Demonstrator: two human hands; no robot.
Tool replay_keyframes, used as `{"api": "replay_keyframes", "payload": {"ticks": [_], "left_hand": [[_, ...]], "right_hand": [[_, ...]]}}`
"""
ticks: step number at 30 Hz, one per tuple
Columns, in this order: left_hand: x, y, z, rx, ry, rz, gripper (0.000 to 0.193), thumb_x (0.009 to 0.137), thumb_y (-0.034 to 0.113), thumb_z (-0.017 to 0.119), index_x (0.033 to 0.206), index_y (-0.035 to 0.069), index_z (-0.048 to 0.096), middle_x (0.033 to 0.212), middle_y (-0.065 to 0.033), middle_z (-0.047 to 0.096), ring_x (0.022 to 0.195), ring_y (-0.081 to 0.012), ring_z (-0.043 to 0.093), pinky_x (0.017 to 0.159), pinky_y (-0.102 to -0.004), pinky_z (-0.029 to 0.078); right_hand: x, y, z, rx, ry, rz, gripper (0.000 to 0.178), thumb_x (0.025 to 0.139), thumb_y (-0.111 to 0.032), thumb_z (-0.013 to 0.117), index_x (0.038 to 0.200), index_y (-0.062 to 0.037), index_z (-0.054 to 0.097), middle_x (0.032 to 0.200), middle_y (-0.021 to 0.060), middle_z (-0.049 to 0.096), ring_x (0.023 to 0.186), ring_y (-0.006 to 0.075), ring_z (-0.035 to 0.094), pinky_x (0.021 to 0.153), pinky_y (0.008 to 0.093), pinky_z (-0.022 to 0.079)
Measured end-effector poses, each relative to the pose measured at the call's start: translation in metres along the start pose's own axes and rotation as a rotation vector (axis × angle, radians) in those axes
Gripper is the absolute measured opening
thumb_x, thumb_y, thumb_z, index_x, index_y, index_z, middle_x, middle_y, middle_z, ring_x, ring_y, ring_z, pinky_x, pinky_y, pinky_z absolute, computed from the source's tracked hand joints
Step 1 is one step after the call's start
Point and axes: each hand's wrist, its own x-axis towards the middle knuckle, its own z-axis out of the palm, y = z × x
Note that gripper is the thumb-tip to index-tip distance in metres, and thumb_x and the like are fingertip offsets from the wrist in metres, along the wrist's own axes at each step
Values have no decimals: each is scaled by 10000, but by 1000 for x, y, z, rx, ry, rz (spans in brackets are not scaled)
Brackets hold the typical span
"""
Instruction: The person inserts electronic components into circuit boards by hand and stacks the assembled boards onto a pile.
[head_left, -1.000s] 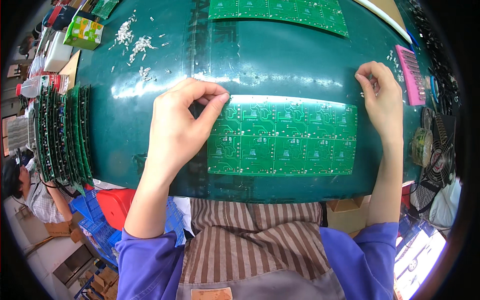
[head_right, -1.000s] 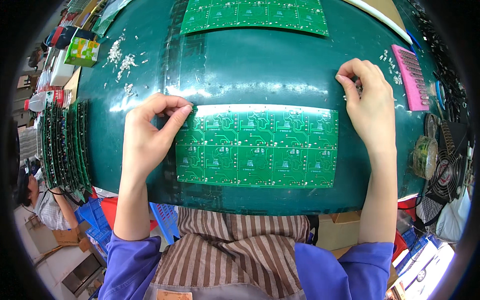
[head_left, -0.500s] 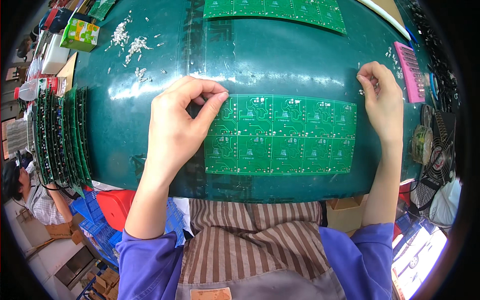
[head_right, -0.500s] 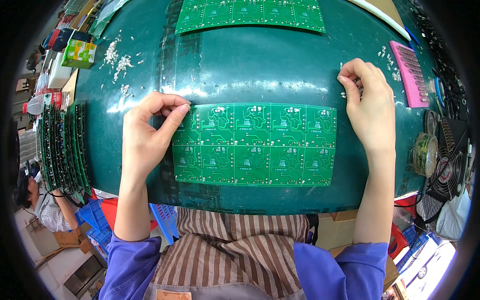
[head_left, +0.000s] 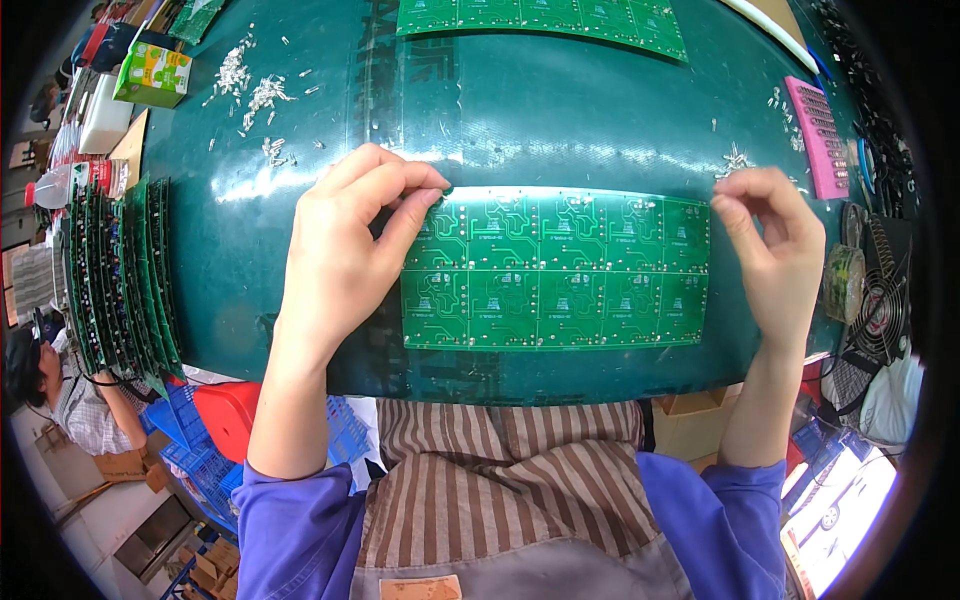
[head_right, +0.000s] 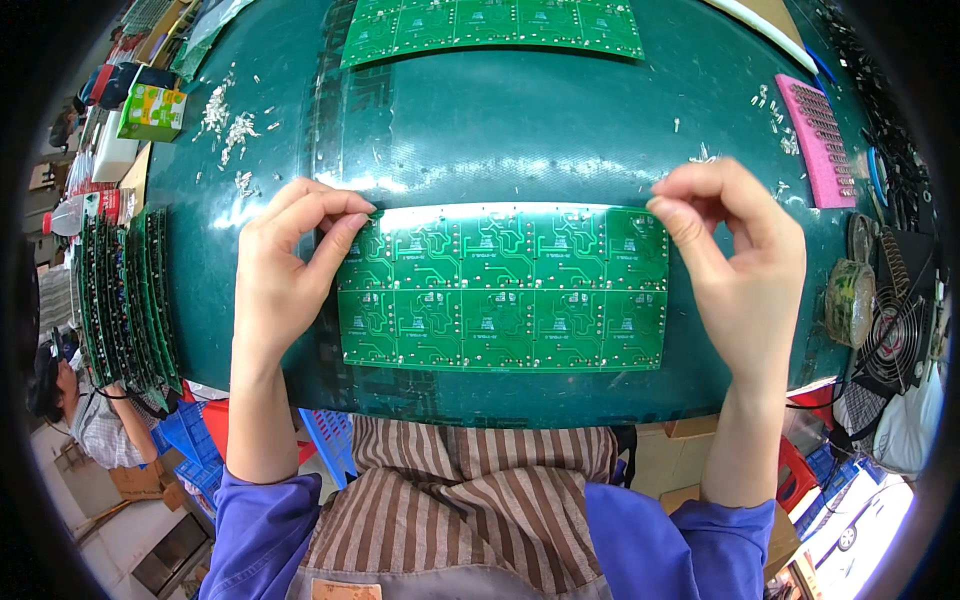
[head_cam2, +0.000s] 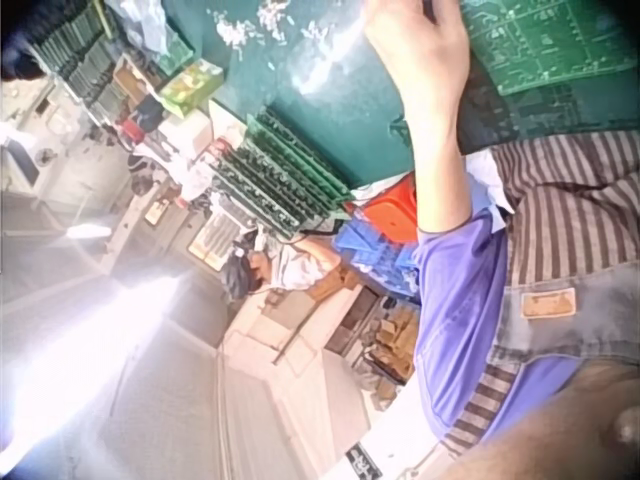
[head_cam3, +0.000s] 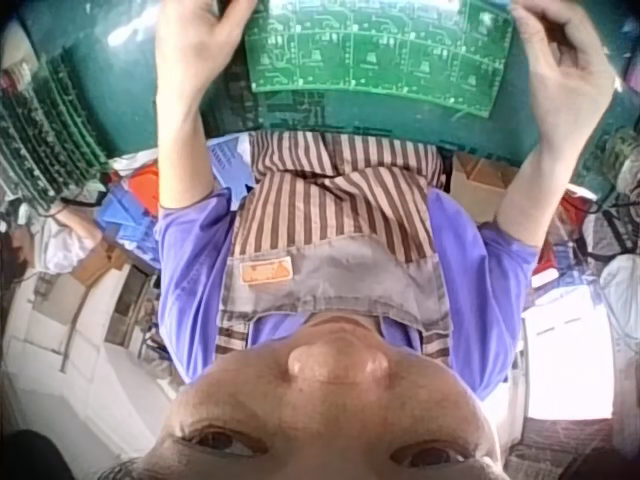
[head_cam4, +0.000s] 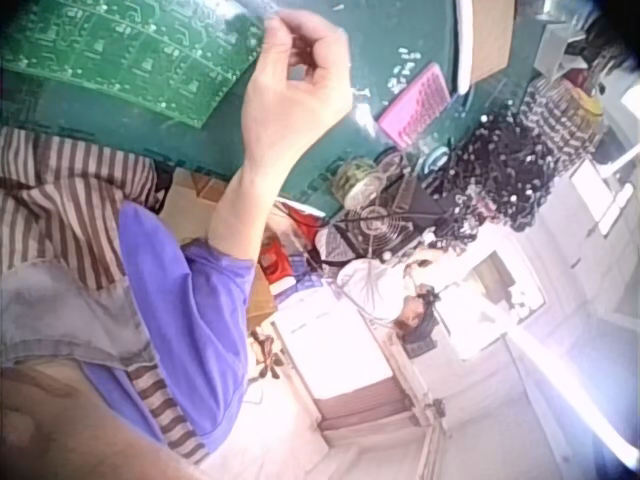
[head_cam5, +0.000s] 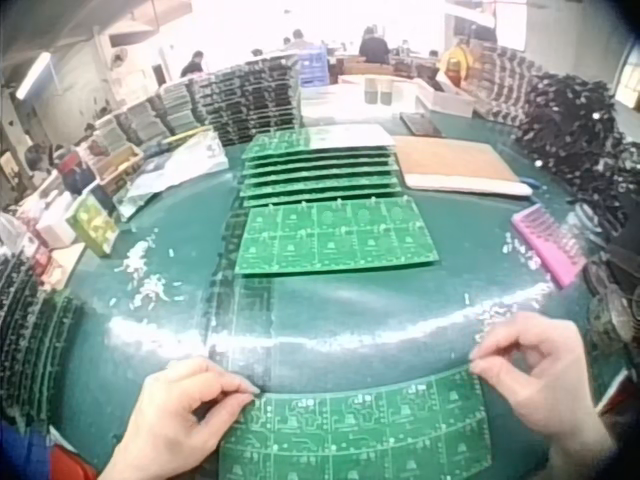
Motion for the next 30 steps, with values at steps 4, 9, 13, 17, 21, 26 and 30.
{"api": "replay_keyframes", "payload": {"ticks": [4, 9, 13, 17, 21, 26, 30], "left_hand": [[6, -1, -8, 242, -19, 311, 106, 830, 54, 736, 931, 82, 727, 858, -39, 653, 797, -250, 629, 763, -357, 474], [11, -2, -10, 357, -31, 440, 117, 808, 55, 738, 912, 106, 727, 859, -5, 645, 807, -227, 612, 803, -351, 444], [11, -1, -11, 375, -34, 482, 124, 793, 47, 746, 905, 98, 726, 857, -10, 650, 807, -231, 609, 802, -358, 443], [13, 0, -11, 372, -52, 496, 123, 779, 43, 756, 888, 94, 729, 850, -15, 657, 806, -221, 613, 816, -361, 434], [17, 1, -17, 382, -98, 514, 120, 771, 34, 755, 874, 89, 730, 839, -18, 658, 789, -206, 620, 849, -370, 419], [20, -1, -20, 389, -129, 534, 111, 794, 43, 733, 883, 109, 728, 838, 2, 647, 783, -203, 613, 860, -388, 420], [20, 0, -19, 392, -129, 523, 102, 793, 52, 740, 881, 104, 737, 829, 1, 638, 797, -204, 605, 863, -386, 415]], "right_hand": [[-18, 4, 9, 74, 60, 49, 125, 840, 69, 751, 956, 24, 743, 947, 64, 732, 848, 97, 640, 763, 226, 496], [-25, 12, 16, 171, 116, 129, 106, 896, 67, 703, 999, 50, 722, 980, 76, 727, 903, 117, 666, 800, 237, 526], [-25, 13, 16, 157, 103, 114, 101, 925, 66, 671, 1020, 59, 706, 997, 83, 719, 902, 119, 669, 818, 244, 535], [-22, 13, 12, 164, 94, 128, 79, 919, 55, 684, 994, 61, 706, 967, 74, 717, 876, 109, 663, 793, 237, 531], [-14, 12, 9, 152, 41, 205, 61, 905, 18, 713, 950, 58, 708, 899, 54, 708, 815, 91, 646, 739, 230, 523], [-9, 16, 6, 136, 22, 181, 50, 897, 12, 714, 895, 60, 704, 856, 53, 696, 780, 83, 631, 718, 225, 519], [-8, 20, 6, 124, 6, 183, 56, 898, 9, 715, 897, 63, 701, 881, 61, 693, 784, 88, 630, 717, 227, 520]]}}
